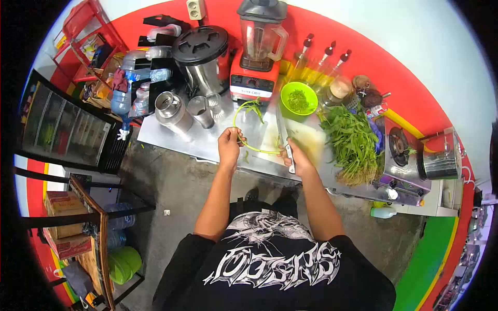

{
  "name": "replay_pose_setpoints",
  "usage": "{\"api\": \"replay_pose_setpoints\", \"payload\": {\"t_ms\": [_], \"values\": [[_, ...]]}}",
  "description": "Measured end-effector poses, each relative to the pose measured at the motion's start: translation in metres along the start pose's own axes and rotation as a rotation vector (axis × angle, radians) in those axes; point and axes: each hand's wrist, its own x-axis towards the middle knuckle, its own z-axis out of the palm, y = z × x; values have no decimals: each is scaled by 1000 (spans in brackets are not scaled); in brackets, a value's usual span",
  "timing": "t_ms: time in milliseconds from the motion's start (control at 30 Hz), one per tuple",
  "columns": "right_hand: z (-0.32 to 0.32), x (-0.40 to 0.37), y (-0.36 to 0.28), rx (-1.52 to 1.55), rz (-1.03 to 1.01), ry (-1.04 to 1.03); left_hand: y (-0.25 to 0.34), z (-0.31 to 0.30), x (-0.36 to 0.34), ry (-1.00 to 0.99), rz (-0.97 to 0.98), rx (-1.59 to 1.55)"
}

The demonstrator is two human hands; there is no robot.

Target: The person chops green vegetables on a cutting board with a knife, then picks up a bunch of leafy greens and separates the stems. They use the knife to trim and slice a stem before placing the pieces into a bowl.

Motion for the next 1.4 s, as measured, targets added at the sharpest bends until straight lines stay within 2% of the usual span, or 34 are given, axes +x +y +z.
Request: {"api": "replay_pose_setpoints", "payload": {"t_ms": [100,167,300,367,400,433,533,567,633,667,800,900,967,1033,1100,1200,1267,1367,1400], "values": [[23,-18,-9,-249,-127,78,4,-6,-3,33,20,25],[27,-14,-3,-463,-148,57,11,-12,-6,45,46,27],[56,0,19,-511,-49,110,32,-40,-5,-34,138,129],[66,18,41,-655,-180,179,45,-54,-13,-48,170,282],[70,27,50,-662,-161,185,53,-57,-20,1,178,310],[74,35,58,-656,-151,174,56,-65,-25,15,190,325],[85,60,85,-805,-392,176,52,-85,-39,87,179,317],[86,67,95,-807,-387,162,51,-91,-45,116,173,322],[100,66,98,-1125,-502,362,48,-99,-52,159,167,326],[108,67,100,-1148,-465,422,47,-103,-56,177,160,329],[102,87,114,-1080,-364,428,48,-110,-66,191,166,357],[97,79,105,-1044,-484,439,46,-107,-60,184,168,364],[87,69,86,-963,-486,420,44,-98,-55,154,160,296],[77,58,66,-927,-464,561,46,-84,-51,131,156,308],[40,69,67,-677,-598,539,39,-74,-42,42,189,317],[17,52,41,-709,-566,608,39,-53,-30,-55,185,269],[5,44,31,-500,-400,543,33,-39,-22,-110,198,190],[-11,40,33,-501,-531,566,33,-18,-17,-172,186,127],[-1,20,21,-413,-479,524,35,-12,-17,-184,189,131]]}}
